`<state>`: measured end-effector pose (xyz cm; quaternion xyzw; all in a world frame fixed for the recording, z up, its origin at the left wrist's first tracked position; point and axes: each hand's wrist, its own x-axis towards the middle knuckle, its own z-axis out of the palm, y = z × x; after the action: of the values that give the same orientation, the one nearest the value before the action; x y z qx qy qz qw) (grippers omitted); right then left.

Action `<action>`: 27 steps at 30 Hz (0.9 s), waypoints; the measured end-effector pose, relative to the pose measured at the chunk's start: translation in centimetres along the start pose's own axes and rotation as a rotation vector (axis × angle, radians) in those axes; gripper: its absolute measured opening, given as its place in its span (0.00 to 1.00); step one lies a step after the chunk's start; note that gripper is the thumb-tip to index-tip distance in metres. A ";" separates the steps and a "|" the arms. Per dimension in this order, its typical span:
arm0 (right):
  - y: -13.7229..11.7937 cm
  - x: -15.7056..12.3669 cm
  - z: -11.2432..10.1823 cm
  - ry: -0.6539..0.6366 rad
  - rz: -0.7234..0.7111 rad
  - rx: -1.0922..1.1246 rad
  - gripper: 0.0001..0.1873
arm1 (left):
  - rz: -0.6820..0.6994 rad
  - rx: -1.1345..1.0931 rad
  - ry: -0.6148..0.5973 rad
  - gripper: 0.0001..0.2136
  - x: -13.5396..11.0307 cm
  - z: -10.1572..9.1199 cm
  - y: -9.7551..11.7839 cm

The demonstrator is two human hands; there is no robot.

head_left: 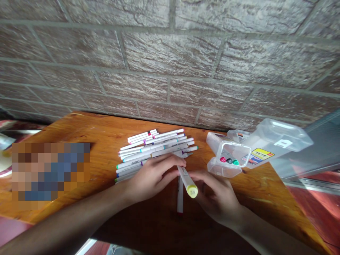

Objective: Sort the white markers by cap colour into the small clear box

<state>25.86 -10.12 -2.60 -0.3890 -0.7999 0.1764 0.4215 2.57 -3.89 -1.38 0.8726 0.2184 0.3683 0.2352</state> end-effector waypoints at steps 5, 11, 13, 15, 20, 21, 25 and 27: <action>0.2 -0.5 0.0 -0.012 0.046 0.099 0.21 | 0.008 0.022 -0.032 0.07 0.1 0.0 0.1; -0.5 -1.1 -0.2 0.223 0.121 0.165 0.24 | 0.017 0.037 -0.043 0.07 0.2 -0.1 -0.2; -0.7 -0.9 -0.4 0.345 0.158 0.170 0.15 | -0.005 0.028 -0.030 0.08 0.2 -0.1 -0.2; -0.7 -0.6 -0.4 0.415 0.213 0.207 0.09 | -0.028 0.011 -0.002 0.08 0.2 -0.2 -0.1; 0.0 -0.1 -0.3 0.411 0.300 0.294 0.07 | -0.153 -0.180 0.189 0.07 0.5 -0.5 0.4; 0.2 -0.1 -0.2 0.394 0.299 0.292 0.07 | -0.175 -0.229 0.235 0.08 0.6 -0.6 0.6; 1.1 -0.2 0.3 0.252 0.255 0.273 0.06 | -0.174 -0.338 0.318 0.10 0.7 -1.0 1.5; 1.6 -0.2 0.5 0.137 0.252 0.263 0.07 | -0.143 -0.375 0.288 0.10 0.7 -1.1 1.9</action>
<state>26.31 -9.24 -3.98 -0.4387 -0.6844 0.3037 0.4970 2.61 -4.70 0.73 0.7345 0.2387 0.5056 0.3847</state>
